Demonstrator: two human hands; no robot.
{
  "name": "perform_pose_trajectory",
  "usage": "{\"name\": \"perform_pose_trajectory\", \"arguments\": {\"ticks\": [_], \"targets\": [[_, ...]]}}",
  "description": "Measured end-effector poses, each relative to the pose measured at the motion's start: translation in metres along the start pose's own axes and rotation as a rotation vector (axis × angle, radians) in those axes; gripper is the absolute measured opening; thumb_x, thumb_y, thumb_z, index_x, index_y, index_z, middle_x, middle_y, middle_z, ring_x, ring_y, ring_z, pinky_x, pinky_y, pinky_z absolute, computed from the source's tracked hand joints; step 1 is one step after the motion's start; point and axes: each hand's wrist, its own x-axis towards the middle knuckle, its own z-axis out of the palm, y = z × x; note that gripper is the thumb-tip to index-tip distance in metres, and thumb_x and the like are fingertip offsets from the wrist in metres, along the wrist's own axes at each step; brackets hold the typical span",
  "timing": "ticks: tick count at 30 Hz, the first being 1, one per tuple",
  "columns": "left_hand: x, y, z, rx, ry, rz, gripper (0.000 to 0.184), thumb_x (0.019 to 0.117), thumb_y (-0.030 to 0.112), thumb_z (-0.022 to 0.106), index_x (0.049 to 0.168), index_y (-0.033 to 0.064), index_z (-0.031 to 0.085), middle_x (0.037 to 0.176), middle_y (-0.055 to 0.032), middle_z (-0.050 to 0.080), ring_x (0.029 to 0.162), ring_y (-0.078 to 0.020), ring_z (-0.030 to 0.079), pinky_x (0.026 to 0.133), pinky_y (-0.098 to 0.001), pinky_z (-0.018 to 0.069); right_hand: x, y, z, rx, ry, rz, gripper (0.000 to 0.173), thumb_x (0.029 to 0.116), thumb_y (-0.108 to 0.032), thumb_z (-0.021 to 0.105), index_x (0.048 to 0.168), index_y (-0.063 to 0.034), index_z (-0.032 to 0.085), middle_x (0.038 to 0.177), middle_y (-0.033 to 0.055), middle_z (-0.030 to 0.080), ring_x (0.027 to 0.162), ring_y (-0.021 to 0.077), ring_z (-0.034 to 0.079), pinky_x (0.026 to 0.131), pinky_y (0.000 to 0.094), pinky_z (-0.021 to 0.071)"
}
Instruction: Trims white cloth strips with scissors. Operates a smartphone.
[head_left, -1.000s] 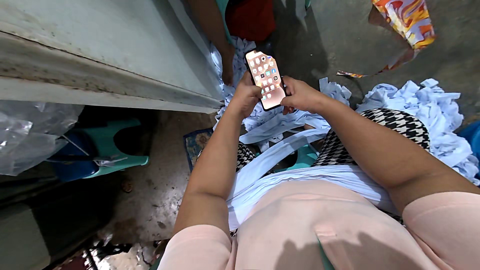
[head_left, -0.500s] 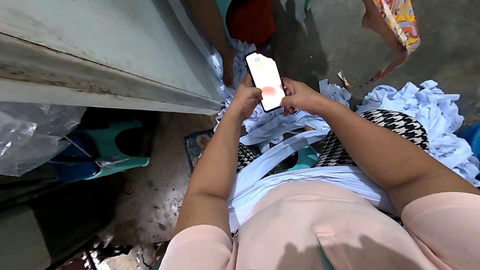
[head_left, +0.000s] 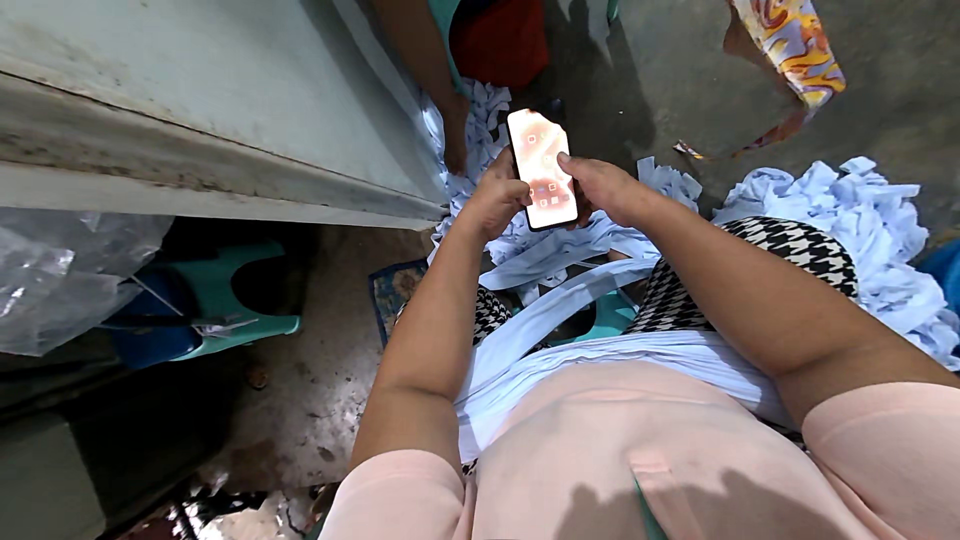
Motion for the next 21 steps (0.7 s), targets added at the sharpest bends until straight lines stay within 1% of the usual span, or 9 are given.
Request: {"name": "perform_pose_trajectory", "arguments": {"ticks": [2,3,5,7,9,11,12,16,21], "targets": [[0.0003,-0.0006,-0.001,-0.005,-0.013,0.004,0.068,0.0781,-0.011,0.052,0.142,0.0061,0.035,0.119,-0.0122,0.065,0.098,-0.02,0.069,0.082,-0.0372,0.0596,-0.0017,-0.0014,0.0014,0.004,-0.009,-0.001,0.04,0.1098,-0.035,0.04,0.136,-0.0085,0.053,0.096,0.0131,0.07,0.069,0.0208,0.069,0.057,0.034,0.0573],[0.0003,-0.0009,-0.0013,-0.006,-0.016,0.009,0.069,0.0782,-0.012,0.052,0.142,0.0061,0.036,0.12,-0.0121,0.065,0.098,-0.0197,0.069,0.082,-0.0369,0.0596,-0.0028,-0.0017,0.0023,0.009,-0.011,-0.009,0.034,0.1062,-0.023,0.047,0.135,-0.0078,0.053,0.095,0.0131,0.07,0.066,0.0197,0.067,0.055,0.0326,0.0557],[-0.0002,-0.0006,-0.0015,0.002,-0.024,0.007,0.067,0.0795,-0.011,0.052,0.142,0.007,0.036,0.12,-0.011,0.064,0.098,-0.0186,0.068,0.083,-0.0362,0.0592,-0.0034,-0.0018,0.0029,0.004,-0.015,-0.009,0.035,0.1004,-0.008,0.052,0.136,-0.0066,0.053,0.097,0.0141,0.07,0.066,0.0197,0.067,0.055,0.0324,0.0557],[-0.0003,-0.0007,-0.0015,0.005,-0.029,0.006,0.066,0.0798,-0.011,0.052,0.142,0.0071,0.036,0.12,-0.0111,0.065,0.098,-0.0184,0.068,0.082,-0.0361,0.0592,-0.0028,-0.0012,0.0028,-0.005,-0.001,0.003,0.035,0.1008,-0.008,0.051,0.136,-0.0066,0.054,0.099,0.0145,0.07,0.069,0.0209,0.069,0.057,0.0341,0.0574],[-0.0004,-0.0005,-0.0014,0.01,-0.039,0.005,0.067,0.0798,-0.012,0.05,0.142,0.0068,0.035,0.12,-0.0113,0.064,0.098,-0.0186,0.069,0.082,-0.036,0.0594,-0.0015,-0.0002,0.0026,-0.003,0.016,0.011,0.035,0.1063,-0.022,0.046,0.137,-0.0081,0.053,0.101,0.0144,0.07,0.074,0.0222,0.07,0.06,0.0358,0.0582],[-0.0002,-0.0009,-0.0013,0.025,-0.042,0.011,0.07,0.0787,-0.011,0.049,0.145,0.0057,0.033,0.121,-0.0121,0.063,0.099,-0.019,0.068,0.083,-0.0366,0.0594,-0.001,-0.0006,0.003,-0.001,0.034,0.028,0.04,0.1091,-0.034,0.043,0.14,-0.0094,0.051,0.102,0.0147,0.07,0.075,0.0234,0.07,0.061,0.0368,0.0582],[0.0001,-0.0009,-0.0015,0.031,-0.041,0.014,0.071,0.0778,-0.011,0.05,0.144,0.0055,0.033,0.121,-0.0122,0.063,0.099,-0.019,0.068,0.083,-0.0368,0.0595,-0.0011,-0.0008,0.003,0.001,0.036,0.03,0.04,0.1087,-0.034,0.043,0.14,-0.0092,0.051,0.101,0.0151,0.069,0.075,0.0235,0.07,0.06,0.037,0.0582],[0.0005,-0.0012,-0.0017,0.033,-0.039,0.01,0.07,0.0783,-0.011,0.05,0.144,0.0058,0.034,0.122,-0.0124,0.063,0.099,-0.0194,0.068,0.084,-0.0372,0.0592,-0.0008,-0.0005,0.0026,0.012,0.028,0.04,0.038,0.1028,-0.018,0.047,0.14,-0.008,0.051,0.102,0.0162,0.07,0.075,0.0241,0.07,0.061,0.0369,0.058],[0.0005,-0.002,-0.0011,0.025,-0.039,0.005,0.068,0.0796,-0.011,0.049,0.144,0.006,0.034,0.121,-0.0119,0.064,0.099,-0.0187,0.069,0.083,-0.0361,0.0593,-0.0013,-0.0003,0.0025,0.005,0.032,0.032,0.036,0.1043,-0.02,0.045,0.138,-0.0083,0.052,0.104,0.0152,0.071,0.077,0.0241,0.071,0.06,0.037,0.0582]]}}
